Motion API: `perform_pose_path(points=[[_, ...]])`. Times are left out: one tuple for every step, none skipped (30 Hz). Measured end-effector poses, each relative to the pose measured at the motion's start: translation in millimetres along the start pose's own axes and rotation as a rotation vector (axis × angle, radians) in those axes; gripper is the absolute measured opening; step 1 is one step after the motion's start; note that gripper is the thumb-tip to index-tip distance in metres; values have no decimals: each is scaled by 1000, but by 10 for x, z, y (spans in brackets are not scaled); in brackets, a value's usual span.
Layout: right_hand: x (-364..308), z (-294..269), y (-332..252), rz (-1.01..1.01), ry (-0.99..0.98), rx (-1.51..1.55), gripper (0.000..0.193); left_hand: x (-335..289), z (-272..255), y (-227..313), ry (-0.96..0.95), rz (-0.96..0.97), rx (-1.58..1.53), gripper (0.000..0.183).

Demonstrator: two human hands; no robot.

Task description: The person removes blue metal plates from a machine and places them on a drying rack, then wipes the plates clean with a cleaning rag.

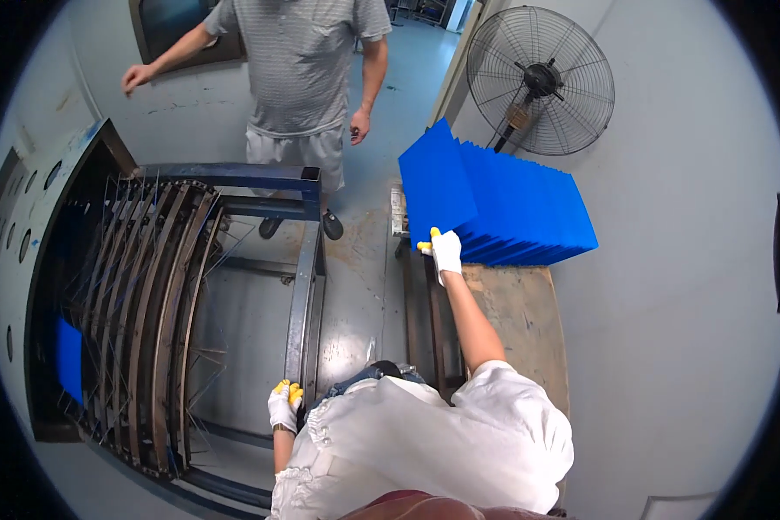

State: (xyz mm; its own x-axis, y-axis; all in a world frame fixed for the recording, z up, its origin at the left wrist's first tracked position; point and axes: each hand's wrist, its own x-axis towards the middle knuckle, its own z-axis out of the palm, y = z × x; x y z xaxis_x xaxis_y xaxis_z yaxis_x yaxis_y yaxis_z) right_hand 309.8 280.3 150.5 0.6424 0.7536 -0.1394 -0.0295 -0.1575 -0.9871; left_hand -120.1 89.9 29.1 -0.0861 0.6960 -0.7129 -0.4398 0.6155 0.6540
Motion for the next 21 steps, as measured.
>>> perform_pose_path(points=[[43,2,-16,-24,45,21,8,-19,74,12,2,0,2,15],[78,23,-25,-77,98,34,5,-36,139,19,19,-11,0,15],[120,31,-43,-74,95,34,5,-51,181,17,38,-21,-3,16],[128,50,-104,-56,104,-33,4,-50,200,-7,34,-26,-3,16],[131,61,-131,-38,111,-100,3,-56,205,-44,40,-26,-6,16],[196,59,-14,-31,117,-92,6,-69,202,-88,35,-26,-15,15],[294,-9,118,-33,119,-91,6,-62,226,-113,20,-24,-22,15],[417,-110,293,-21,80,-91,8,-59,235,-128,14,-18,-26,15],[464,-144,411,-5,33,-94,9,-47,213,-152,20,-17,-29,15],[358,-147,288,55,26,-81,11,-36,188,-184,20,-11,-38,15],[418,-172,387,56,20,-85,11,-17,164,-216,19,-6,-45,15],[497,-211,497,97,-40,-188,11,13,140,-250,10,-14,-72,15],[550,-296,574,136,-88,-290,12,9,182,-249,3,-18,-68,15],[408,-223,456,297,-57,-154,15,-13,178,-246,25,-20,-66,15],[363,-170,443,305,-68,-159,15,-31,179,-239,47,-22,-63,15],[341,-192,395,341,-94,-262,14,-37,211,-217,40,-5,-35,16],[332,-219,374,377,-120,-365,14,-46,243,-197,37,-7,-32,16],[351,-248,406,418,-151,-344,14,-60,271,-179,36,-7,-32,15],[333,-247,439,418,-150,-343,14,-73,279,-160,36,-6,-33,15],[286,-228,489,519,-230,-286,15,-76,267,-160,36,-4,-35,15],[225,-191,542,618,-315,-231,17,-75,241,-164,33,-1,-36,15]])
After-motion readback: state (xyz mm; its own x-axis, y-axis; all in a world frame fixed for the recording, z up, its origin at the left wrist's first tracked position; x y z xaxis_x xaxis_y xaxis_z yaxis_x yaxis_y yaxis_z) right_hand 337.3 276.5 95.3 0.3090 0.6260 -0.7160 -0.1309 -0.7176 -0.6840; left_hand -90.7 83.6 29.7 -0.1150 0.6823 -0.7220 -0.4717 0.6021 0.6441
